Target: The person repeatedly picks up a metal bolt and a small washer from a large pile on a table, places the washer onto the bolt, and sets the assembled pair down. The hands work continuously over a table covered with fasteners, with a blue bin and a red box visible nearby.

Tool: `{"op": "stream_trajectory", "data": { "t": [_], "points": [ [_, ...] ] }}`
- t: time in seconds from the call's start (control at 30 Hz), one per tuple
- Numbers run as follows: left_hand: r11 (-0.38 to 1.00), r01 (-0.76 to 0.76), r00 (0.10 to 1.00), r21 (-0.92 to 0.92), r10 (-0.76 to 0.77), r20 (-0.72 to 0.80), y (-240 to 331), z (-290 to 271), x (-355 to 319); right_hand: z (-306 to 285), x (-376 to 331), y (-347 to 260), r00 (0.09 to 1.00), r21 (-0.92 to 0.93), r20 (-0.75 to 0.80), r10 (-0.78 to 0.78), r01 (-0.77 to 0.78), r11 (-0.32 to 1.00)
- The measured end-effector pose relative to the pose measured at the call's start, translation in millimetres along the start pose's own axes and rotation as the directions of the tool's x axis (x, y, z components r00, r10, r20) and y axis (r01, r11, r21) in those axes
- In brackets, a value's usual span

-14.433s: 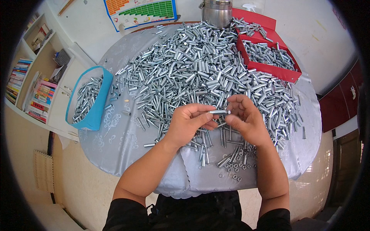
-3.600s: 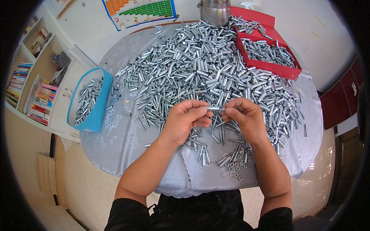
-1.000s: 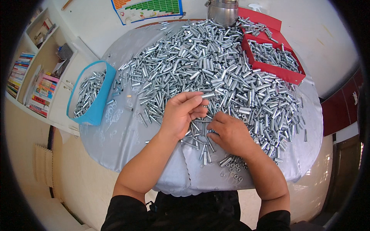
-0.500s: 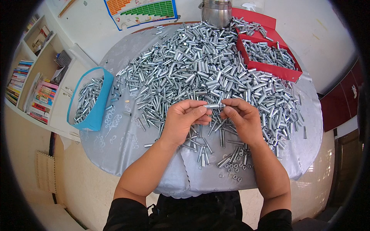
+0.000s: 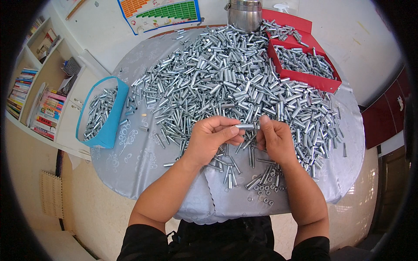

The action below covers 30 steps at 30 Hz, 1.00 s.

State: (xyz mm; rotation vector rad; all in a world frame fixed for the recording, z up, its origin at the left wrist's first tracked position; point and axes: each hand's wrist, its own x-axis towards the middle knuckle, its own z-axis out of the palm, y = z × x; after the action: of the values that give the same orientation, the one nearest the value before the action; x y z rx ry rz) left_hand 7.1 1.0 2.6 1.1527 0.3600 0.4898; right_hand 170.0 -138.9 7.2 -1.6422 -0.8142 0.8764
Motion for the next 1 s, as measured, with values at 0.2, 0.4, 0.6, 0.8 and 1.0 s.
{"op": "stream_trajectory", "data": {
  "t": [0.2,0.4,0.6,0.8,1.0],
  "points": [
    [0.999,-0.001,1.000,-0.036,0.001,-0.024,-1,-2,3,14,2,4,0.925,0.092,-0.084,-0.370,0.377,0.922],
    [0.999,0.012,0.999,-0.036,-0.013,-0.030,1,-3,1,3,-1,0,0.992,0.108,0.060,-0.108,0.101,0.989],
    [0.999,0.015,0.999,-0.042,-0.016,-0.036,-3,-4,4,17,4,5,0.919,0.099,-0.163,-0.359,0.378,0.921],
    [0.999,0.028,0.999,-0.047,-0.029,-0.036,0,-2,3,12,2,-2,0.958,0.161,-0.102,-0.269,0.282,0.946],
    [0.998,0.016,0.999,-0.062,-0.018,-0.039,-1,-4,2,6,2,0,0.992,0.115,0.004,-0.124,0.123,0.986]
  ]
}}
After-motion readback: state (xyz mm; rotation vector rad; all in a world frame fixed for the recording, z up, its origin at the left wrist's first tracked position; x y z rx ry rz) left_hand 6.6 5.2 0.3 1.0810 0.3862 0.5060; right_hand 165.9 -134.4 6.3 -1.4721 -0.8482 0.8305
